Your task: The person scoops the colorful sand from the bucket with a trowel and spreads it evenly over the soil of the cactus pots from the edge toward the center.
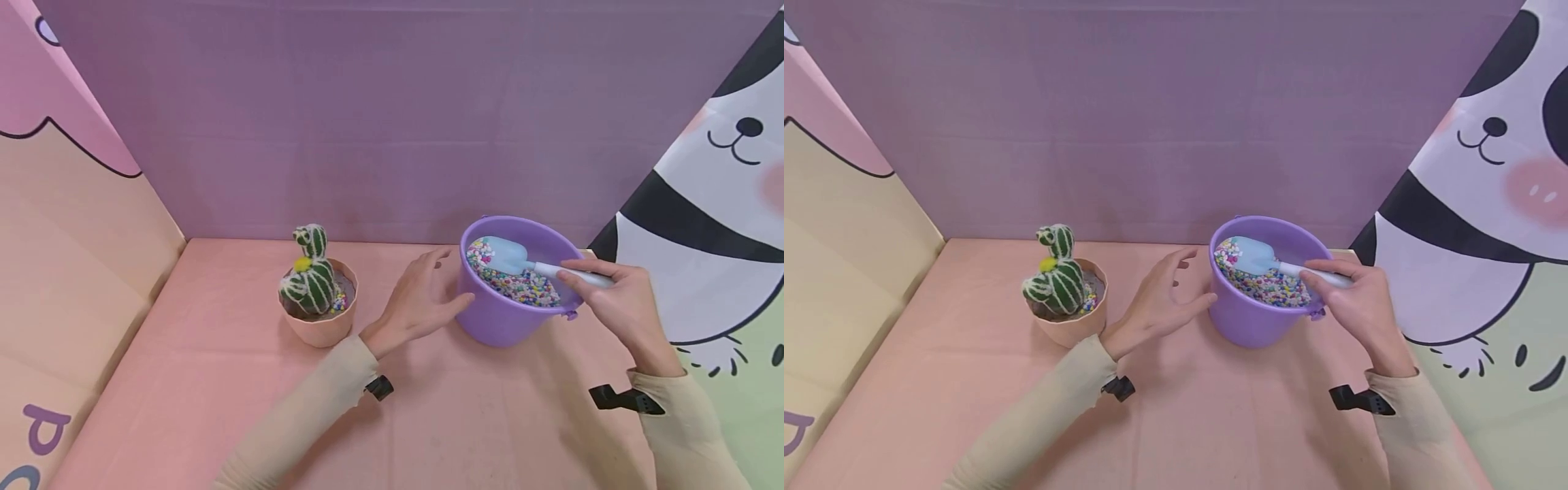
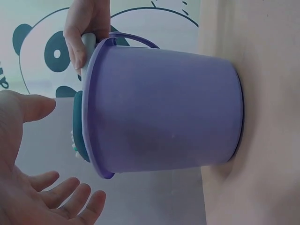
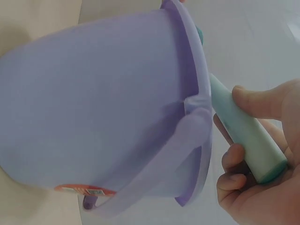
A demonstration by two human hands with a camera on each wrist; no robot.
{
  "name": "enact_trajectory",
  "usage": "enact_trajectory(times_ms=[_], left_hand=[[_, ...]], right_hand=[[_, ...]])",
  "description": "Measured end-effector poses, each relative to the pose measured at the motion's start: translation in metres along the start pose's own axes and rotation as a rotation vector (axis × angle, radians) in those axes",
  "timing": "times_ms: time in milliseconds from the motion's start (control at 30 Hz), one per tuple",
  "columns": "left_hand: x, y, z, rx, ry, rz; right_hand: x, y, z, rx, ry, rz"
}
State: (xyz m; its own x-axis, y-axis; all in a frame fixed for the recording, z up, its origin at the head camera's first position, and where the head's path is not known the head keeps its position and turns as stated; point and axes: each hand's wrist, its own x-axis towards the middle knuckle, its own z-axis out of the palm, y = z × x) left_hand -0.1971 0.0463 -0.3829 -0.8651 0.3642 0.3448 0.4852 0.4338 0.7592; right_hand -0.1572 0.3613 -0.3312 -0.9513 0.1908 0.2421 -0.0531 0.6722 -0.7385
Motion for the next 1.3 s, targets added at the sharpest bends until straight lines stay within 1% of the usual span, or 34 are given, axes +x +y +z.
enact_trajectory(times_ms=[200, 500, 633, 833, 1100, 1300], left_hand=[[-0.005, -0.001, -0.008, -0.017, 0.008, 0.002], [-0.011, -0.008, -0.017, -0.023, 0.021, -0.018], [-0.013, -0.011, -0.021, -0.012, 0.03, -0.005], [-0.017, -0.014, -0.027, -0.01, 0.037, -0.018], [-0.023, -0.02, -0.033, -0.017, 0.044, -0.024], [-0.028, -0.022, -0.036, -0.035, 0.053, -0.022]], right_hand=[[-0.001, -0.003, 0.006, -0.009, -0.002, -0.034], [-0.002, -0.009, 0.012, 0.011, 0.001, -0.047], [-0.002, -0.011, 0.014, 0.041, 0.002, -0.055], [-0.003, -0.014, 0.018, 0.095, -0.028, -0.065], [-0.004, -0.02, 0.027, 0.064, -0.017, -0.071], [-0.006, -0.025, 0.03, 0.053, -0.028, -0.064]])
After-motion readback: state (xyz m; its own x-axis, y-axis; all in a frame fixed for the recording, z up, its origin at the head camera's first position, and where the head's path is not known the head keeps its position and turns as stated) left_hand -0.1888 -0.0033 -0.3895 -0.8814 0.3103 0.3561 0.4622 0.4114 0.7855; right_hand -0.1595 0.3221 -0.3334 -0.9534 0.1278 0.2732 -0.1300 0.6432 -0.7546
